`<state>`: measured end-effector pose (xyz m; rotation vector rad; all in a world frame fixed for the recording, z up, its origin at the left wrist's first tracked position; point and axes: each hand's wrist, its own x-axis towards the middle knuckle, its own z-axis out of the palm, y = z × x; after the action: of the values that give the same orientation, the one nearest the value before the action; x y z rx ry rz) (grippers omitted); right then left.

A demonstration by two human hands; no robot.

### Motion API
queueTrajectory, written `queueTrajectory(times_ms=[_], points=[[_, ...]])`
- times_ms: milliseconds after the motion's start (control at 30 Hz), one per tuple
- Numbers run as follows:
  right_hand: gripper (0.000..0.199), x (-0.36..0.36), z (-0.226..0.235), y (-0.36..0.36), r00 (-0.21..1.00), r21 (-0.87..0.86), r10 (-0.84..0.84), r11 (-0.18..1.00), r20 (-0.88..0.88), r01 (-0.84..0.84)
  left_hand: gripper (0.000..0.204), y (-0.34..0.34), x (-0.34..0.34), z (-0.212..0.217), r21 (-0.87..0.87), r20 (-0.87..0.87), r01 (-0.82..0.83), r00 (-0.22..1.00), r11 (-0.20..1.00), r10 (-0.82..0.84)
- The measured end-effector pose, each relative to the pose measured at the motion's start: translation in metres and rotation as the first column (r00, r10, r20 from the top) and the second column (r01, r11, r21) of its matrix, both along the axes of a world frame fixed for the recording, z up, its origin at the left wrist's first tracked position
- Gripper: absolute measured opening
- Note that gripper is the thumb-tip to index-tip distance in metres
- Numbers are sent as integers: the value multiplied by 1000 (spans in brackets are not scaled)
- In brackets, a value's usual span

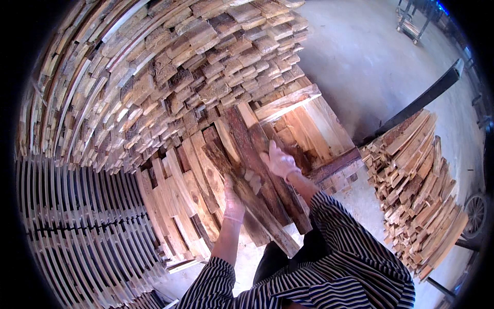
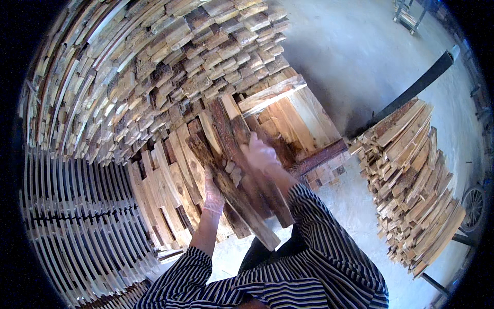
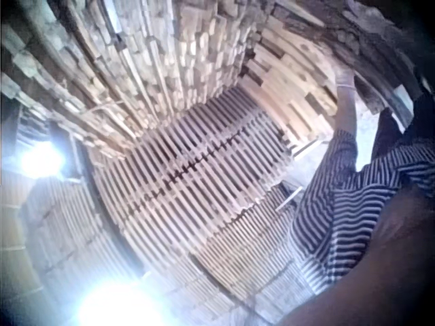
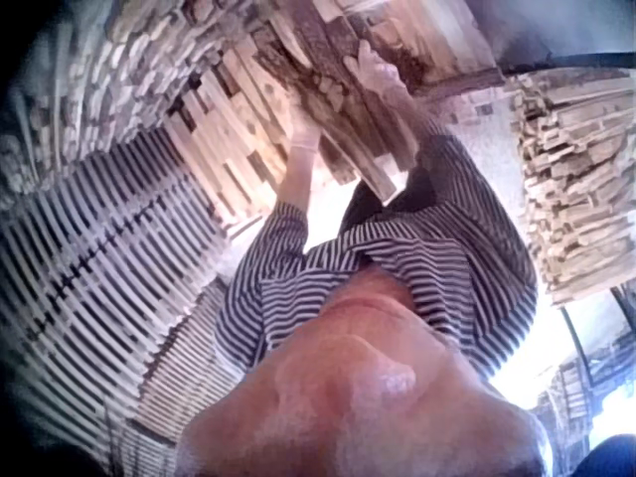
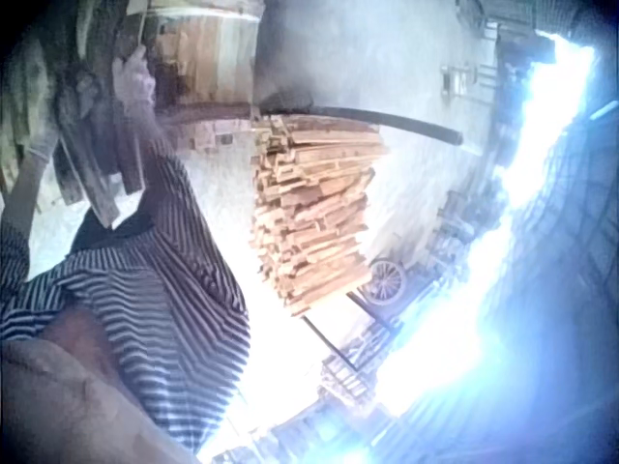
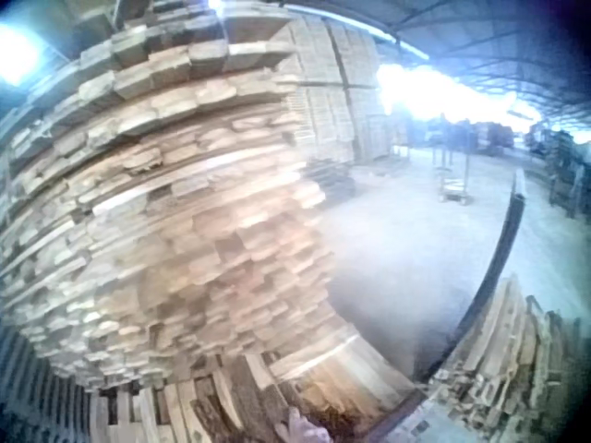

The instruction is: The person repeatedly picks up wooden planks from a large pile and places them onto a metal rack. The task involves lifting the planks and arranging them vertically on the rack, which is already partially filled with similar wood pieces.

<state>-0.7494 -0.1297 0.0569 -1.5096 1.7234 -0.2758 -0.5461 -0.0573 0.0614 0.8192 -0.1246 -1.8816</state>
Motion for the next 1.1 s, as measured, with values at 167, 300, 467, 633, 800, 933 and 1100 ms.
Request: queueTrajectory(times_ms=[167, 300, 467, 633, 800, 933, 1100], points=[[83, 18, 39, 24, 972, -330, 69, 933, -226, -143, 69, -5, 14, 7, -4, -65, 2, 998, 1000, -2], [71, -10, 72, 98, 841, -383, 382, 894, 383, -232, 85, -35, -33, 35, -30, 267, -51, 962, 998, 57], [66, -42, 28, 81, 873, -344, 35, 926, 487, 154, 100, -54, -39, 15, -3, 994, 578, 91, 816, -61], [56, -54, 0, 23, 1000, -104, -14, 995, -16, 12, 113, -66, -48, 4, 407, 752, 711, -617, 574, 231], [51, -37, -38, 27, 999, -180, 8, 983, -36, -15, 111, -61, -39, -26, 319, 842, 774, -496, 546, 212], [52, -49, -3, 32, 999, -70, -45, 997, -4, 45, 101, -61, -60, -12, 439, 725, 637, -668, 634, 170], [60, -93, 8, 39, 999, -176, 46, 983, -4, -46, 73, -93, -175, 7, -121, 990, 572, 13, 811, 139]])
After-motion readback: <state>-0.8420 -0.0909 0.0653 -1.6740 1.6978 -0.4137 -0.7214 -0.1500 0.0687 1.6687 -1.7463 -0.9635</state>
